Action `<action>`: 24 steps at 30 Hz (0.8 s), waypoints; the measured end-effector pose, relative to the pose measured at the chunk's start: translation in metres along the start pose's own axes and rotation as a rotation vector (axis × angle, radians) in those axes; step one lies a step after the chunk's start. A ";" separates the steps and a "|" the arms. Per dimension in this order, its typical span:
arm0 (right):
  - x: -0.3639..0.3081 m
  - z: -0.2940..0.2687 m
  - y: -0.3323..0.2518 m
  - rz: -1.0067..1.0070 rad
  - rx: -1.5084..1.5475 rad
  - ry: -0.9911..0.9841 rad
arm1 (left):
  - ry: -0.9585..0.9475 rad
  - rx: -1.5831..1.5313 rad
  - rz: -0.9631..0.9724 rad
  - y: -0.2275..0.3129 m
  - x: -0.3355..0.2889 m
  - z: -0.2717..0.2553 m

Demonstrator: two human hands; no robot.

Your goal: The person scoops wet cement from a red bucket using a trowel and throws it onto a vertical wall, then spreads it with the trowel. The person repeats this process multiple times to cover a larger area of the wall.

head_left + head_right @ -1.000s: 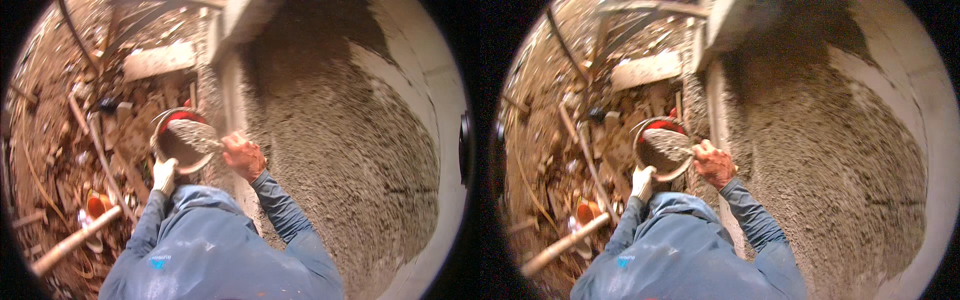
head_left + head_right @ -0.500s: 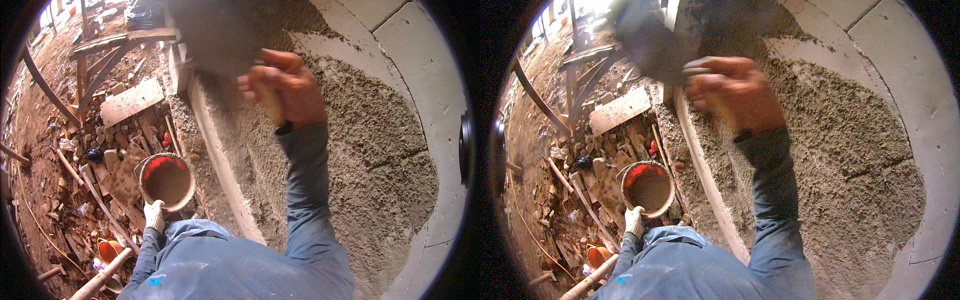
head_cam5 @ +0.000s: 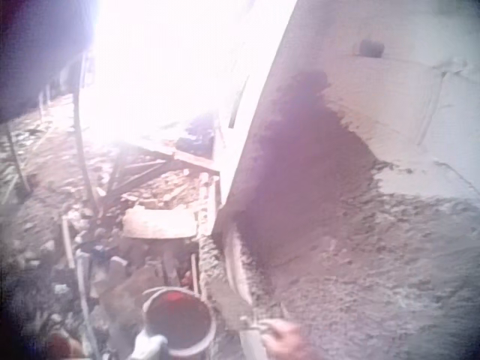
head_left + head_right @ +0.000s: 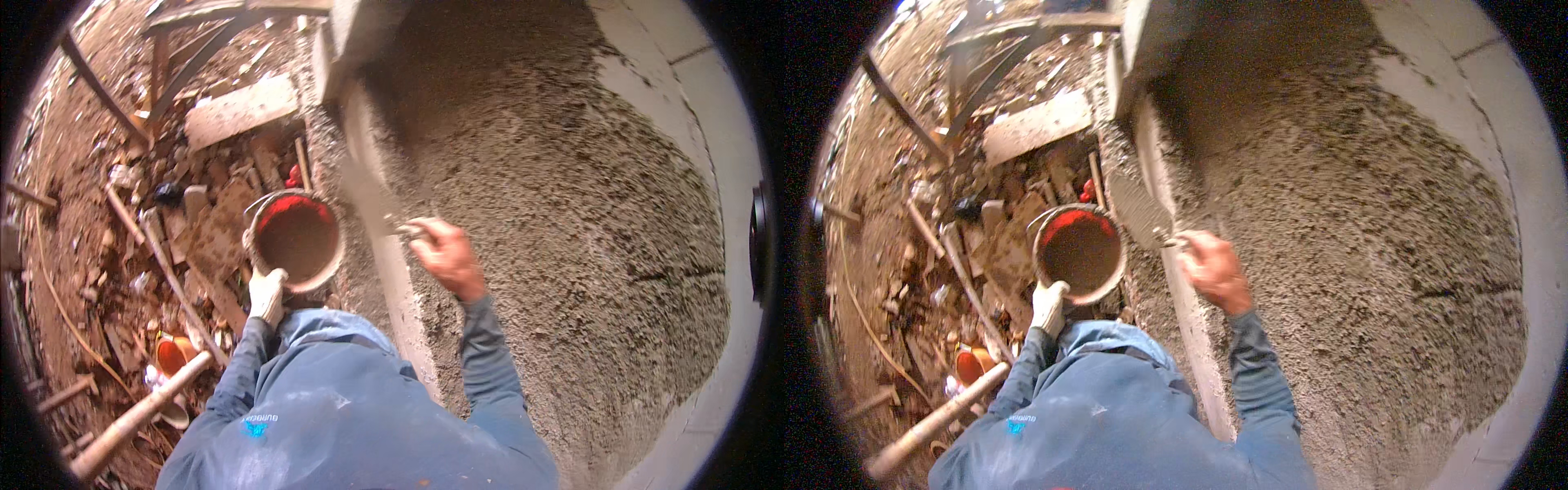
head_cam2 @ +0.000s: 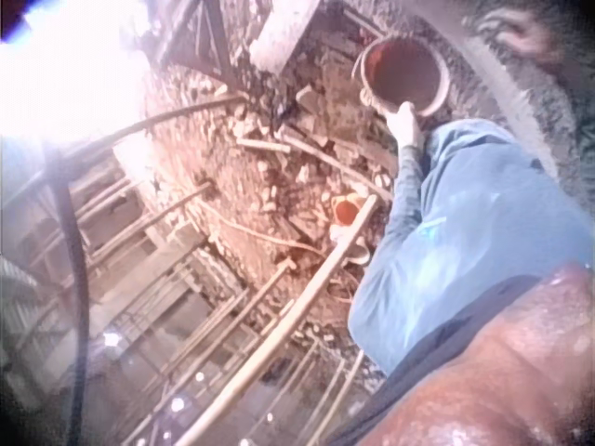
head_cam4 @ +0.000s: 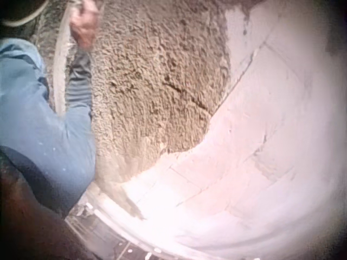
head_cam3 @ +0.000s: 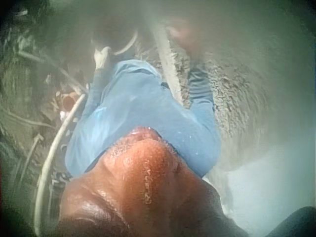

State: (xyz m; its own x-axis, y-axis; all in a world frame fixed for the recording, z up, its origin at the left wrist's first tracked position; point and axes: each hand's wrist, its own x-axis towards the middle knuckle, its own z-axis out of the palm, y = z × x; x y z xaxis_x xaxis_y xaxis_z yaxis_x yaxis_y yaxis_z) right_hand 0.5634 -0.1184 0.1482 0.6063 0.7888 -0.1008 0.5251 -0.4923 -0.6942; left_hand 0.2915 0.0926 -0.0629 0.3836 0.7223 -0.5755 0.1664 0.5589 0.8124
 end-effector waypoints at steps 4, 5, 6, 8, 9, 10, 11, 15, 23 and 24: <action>0.019 0.159 0.089 -0.177 -0.555 -0.035 | -0.004 0.085 0.069 -0.021 0.012 -0.004; 0.026 0.197 0.114 -0.330 -0.683 0.136 | -0.027 0.080 0.149 -0.023 0.010 -0.003; 0.037 0.216 0.100 -0.260 -0.775 0.034 | -0.030 0.137 0.179 -0.027 0.009 -0.010; 0.041 0.249 0.090 -0.254 -0.901 -0.085 | -0.022 0.269 0.232 -0.030 0.004 -0.015; 0.037 0.267 0.097 -0.323 -0.924 -0.117 | -0.019 0.261 0.239 -0.033 0.002 -0.017; 0.039 0.269 0.079 -0.294 -0.815 -0.283 | -0.008 0.254 0.249 -0.036 0.003 -0.019; 0.038 0.263 0.064 -0.199 -0.644 -0.343 | 0.001 0.248 0.260 -0.039 0.002 -0.021; 0.029 0.239 0.069 -0.101 -0.264 -0.261 | 0.004 0.130 0.193 -0.036 0.001 -0.030; 0.045 0.146 0.022 -0.347 -0.418 -0.032 | 0.023 -0.111 -0.025 0.000 -0.011 -0.025; 0.052 0.115 -0.011 -0.339 -0.434 -0.023 | 0.018 -0.132 0.014 -0.008 -0.005 -0.024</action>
State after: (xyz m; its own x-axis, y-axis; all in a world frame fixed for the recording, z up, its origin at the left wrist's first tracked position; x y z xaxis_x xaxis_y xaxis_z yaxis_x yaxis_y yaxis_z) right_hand 0.5207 -0.0296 0.0688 0.3499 0.9350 0.0583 0.8896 -0.3122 -0.3333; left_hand 0.2664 0.0949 -0.0690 0.3682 0.7368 -0.5670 0.0399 0.5968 0.8014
